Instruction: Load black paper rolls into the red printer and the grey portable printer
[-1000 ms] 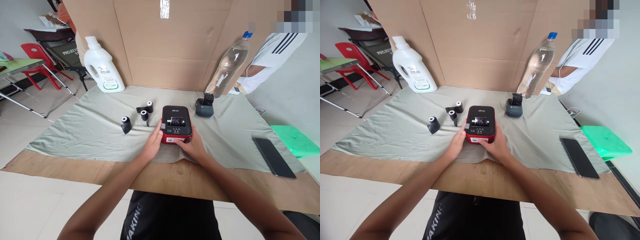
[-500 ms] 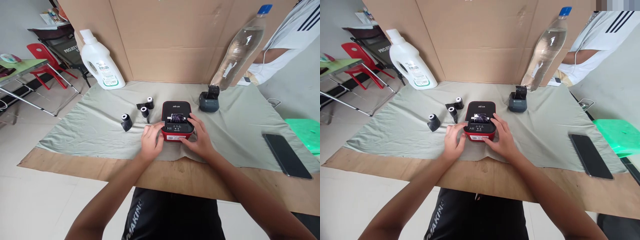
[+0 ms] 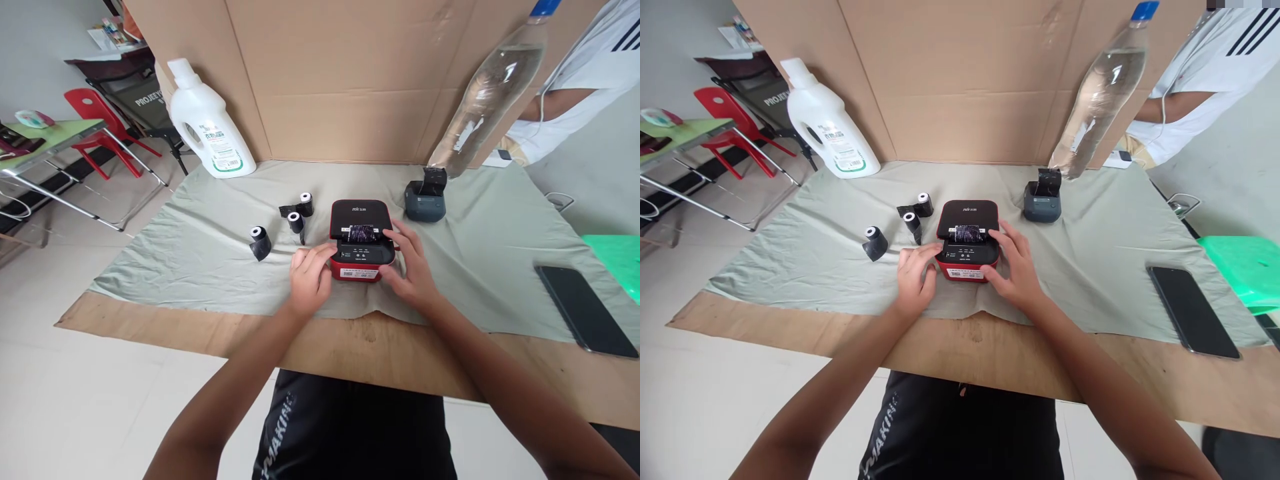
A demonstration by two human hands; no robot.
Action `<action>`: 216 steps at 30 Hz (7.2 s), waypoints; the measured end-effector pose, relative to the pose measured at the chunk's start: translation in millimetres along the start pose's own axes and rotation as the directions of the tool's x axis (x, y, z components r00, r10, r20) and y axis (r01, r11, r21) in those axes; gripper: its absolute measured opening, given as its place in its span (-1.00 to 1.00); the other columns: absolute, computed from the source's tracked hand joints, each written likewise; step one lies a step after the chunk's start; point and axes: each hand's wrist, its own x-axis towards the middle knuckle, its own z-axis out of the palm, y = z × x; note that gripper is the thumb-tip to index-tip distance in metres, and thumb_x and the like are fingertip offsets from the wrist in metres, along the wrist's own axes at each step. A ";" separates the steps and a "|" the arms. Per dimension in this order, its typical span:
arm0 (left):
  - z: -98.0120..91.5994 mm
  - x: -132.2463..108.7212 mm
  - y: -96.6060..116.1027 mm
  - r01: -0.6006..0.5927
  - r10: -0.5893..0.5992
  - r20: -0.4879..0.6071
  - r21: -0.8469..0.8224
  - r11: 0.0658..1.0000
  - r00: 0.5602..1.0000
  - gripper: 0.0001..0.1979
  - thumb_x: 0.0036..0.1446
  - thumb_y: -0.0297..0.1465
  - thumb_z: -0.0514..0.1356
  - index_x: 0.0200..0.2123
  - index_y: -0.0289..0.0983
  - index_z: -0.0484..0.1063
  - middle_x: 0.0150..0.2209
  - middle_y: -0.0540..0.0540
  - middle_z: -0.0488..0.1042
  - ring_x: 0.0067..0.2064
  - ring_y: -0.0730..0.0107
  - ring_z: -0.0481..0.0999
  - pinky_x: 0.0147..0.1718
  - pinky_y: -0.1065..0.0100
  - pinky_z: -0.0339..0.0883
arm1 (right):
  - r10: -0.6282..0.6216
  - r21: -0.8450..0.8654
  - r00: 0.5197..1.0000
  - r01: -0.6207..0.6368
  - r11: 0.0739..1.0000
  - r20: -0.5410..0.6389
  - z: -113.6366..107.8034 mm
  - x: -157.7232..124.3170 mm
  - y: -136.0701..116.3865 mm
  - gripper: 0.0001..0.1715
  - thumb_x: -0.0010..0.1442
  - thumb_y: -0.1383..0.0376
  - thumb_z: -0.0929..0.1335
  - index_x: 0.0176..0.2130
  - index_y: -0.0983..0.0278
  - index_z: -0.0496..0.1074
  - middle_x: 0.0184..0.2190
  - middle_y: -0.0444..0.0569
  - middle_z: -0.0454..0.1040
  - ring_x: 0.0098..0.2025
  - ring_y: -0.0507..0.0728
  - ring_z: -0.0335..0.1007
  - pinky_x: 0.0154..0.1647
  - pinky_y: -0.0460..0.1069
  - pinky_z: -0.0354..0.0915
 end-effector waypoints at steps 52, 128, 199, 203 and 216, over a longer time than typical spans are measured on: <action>22.6 159.2 -6.9 -0.052 0.028 0.829 0.001 0.999 0.559 -0.83 0.06 -0.38 0.28 -0.57 -0.18 0.56 -0.61 0.00 0.49 -0.50 0.33 0.43 -0.04 0.10 0.35 | 0.247 -0.009 0.790 -0.293 0.956 0.561 -63.9 90.1 -73.9 -0.37 0.43 -0.13 0.21 -0.50 0.18 0.35 -0.52 -0.08 0.36 -0.44 0.12 0.22 -0.39 0.05 0.08; -11.3 94.5 -84.4 0.089 -0.085 0.083 -0.048 0.995 0.993 -0.38 0.35 -0.39 0.05 0.44 -0.23 0.07 0.19 -0.25 0.47 0.17 0.16 0.49 0.22 0.10 0.33 | 0.195 0.226 0.968 -0.228 0.947 0.159 -19.5 92.4 -70.6 -0.87 0.23 0.26 0.37 -0.18 0.20 0.47 -0.27 -0.09 0.54 -0.45 0.02 0.26 -0.33 0.02 0.25; 22.6 57.3 -14.0 -0.246 0.266 0.126 -0.151 0.957 0.956 -0.78 0.20 -0.32 0.13 -0.26 -0.11 0.60 -0.25 -0.08 0.65 -0.18 0.18 0.54 -0.05 0.02 0.30 | 0.129 -0.079 0.981 -0.142 0.987 -0.148 -14.3 115.7 6.4 -0.57 0.30 0.19 0.31 0.13 0.18 0.46 0.16 0.11 0.52 0.14 0.30 0.42 0.02 0.16 0.40; 23.1 57.4 -12.6 -0.263 0.274 0.069 -0.136 0.955 0.959 -0.77 0.24 -0.29 0.13 -0.24 -0.11 0.62 -0.17 -0.11 0.64 -0.16 0.17 0.52 -0.06 0.02 0.31 | 0.161 0.102 0.979 -0.149 0.984 -0.122 -14.5 116.1 3.8 -0.75 0.28 0.22 0.28 -0.13 0.20 0.50 -0.07 0.04 0.57 -0.01 0.22 0.49 -0.08 0.09 0.41; 27.3 71.7 -22.4 0.490 -0.422 0.251 -0.491 0.720 0.871 -0.37 0.24 -0.32 0.17 0.36 -0.01 0.19 0.38 -0.16 0.25 0.36 0.00 0.29 0.23 -0.05 0.32 | 0.556 0.035 0.694 -0.639 0.769 0.456 -34.3 107.0 9.3 -0.08 -0.03 0.26 0.51 0.29 0.15 0.27 0.14 0.15 0.45 -0.05 0.26 0.51 -0.19 0.13 0.53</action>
